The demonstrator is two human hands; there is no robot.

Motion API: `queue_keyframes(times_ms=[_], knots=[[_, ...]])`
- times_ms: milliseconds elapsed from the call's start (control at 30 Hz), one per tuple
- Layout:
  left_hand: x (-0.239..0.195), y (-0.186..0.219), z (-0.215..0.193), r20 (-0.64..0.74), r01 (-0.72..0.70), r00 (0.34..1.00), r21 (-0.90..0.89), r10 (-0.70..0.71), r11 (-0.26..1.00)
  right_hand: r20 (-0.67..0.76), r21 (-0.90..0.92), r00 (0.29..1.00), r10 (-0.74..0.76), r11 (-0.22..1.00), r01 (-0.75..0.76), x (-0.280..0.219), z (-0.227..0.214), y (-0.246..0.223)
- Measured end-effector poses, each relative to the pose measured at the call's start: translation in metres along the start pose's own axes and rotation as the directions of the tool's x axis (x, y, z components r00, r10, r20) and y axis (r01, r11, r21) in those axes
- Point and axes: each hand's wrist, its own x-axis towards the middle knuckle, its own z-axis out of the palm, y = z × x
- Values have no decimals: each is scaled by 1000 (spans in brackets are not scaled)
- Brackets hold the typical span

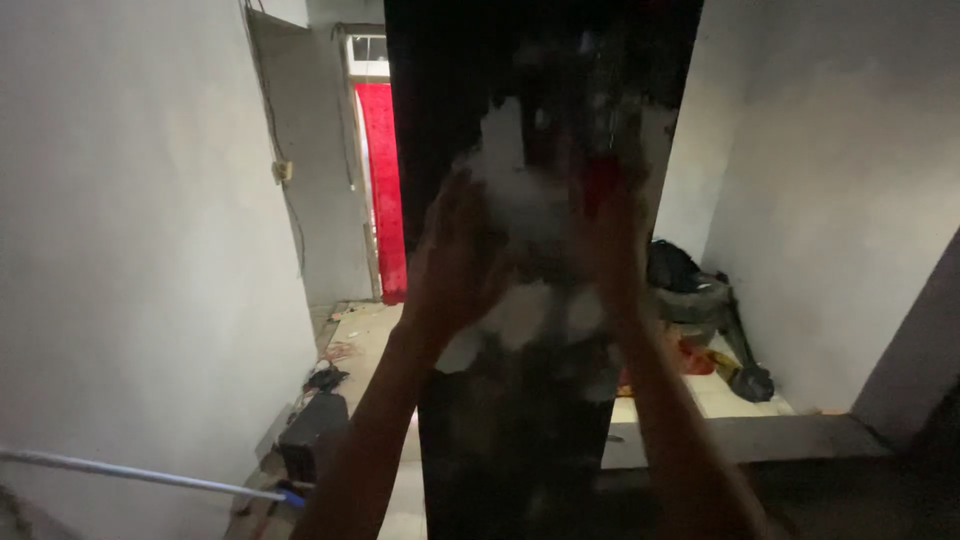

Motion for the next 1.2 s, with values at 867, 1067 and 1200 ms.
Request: queue_keyframes(times_ms=[867,1067,1200], knots=[[-35,-20,-16,29,108,994,-154,-105,982,56,-22,989,140,990,-139,-18,46,26],[-51,-26,-24,51,99,994,-131,-93,986,152,-42,966,209,978,-205,-98,74,76],[-49,-28,-27,54,82,996,-126,-76,989,-3,-1,999,-39,999,39,-25,77,49]])
